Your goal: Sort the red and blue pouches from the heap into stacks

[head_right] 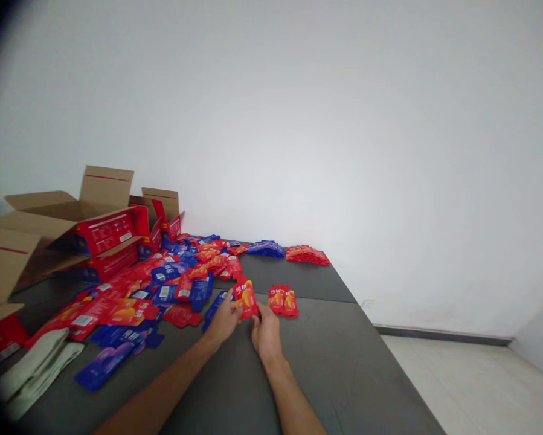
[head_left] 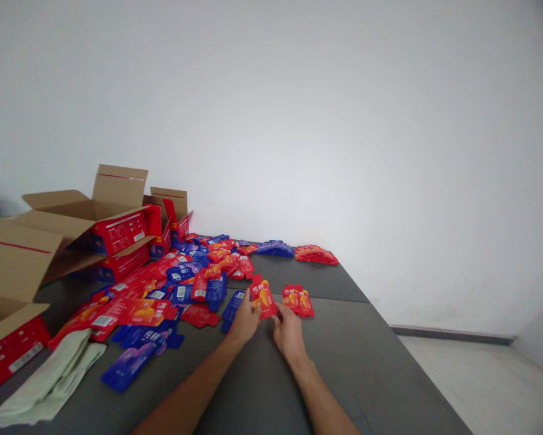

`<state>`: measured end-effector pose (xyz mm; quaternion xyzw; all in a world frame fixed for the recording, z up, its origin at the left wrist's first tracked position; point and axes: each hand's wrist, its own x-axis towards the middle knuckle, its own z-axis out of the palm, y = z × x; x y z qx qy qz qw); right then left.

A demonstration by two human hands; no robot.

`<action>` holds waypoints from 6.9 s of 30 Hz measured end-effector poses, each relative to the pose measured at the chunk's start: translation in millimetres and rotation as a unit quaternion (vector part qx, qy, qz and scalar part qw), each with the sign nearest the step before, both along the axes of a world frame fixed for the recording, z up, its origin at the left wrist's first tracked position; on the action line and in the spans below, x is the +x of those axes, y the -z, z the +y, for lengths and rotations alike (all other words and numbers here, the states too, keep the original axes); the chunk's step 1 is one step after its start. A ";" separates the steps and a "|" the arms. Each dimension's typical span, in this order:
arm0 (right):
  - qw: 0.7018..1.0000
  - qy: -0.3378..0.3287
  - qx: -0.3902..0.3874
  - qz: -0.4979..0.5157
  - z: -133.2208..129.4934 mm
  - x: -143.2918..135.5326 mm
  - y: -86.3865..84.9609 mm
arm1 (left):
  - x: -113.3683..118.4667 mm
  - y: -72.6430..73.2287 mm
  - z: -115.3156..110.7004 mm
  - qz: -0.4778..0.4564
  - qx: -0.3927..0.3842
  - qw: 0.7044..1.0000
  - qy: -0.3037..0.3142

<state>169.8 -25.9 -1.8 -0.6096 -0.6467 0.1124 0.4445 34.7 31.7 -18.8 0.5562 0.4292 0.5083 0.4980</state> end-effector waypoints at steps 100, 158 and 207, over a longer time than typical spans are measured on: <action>0.950 0.045 -0.070 -0.300 -8.5 -35.8 -2.3 | -101.0 -7.8 -30.1 0.602 0.123 0.774 -0.151; 0.926 -0.089 -0.121 0.346 6.2 -23.1 10.4 | -29.8 -3.9 -15.3 -0.046 -0.045 0.998 0.026; 0.950 0.210 -0.157 -0.169 25.4 57.8 35.0 | 48.2 -2.6 2.1 0.478 0.189 0.857 0.027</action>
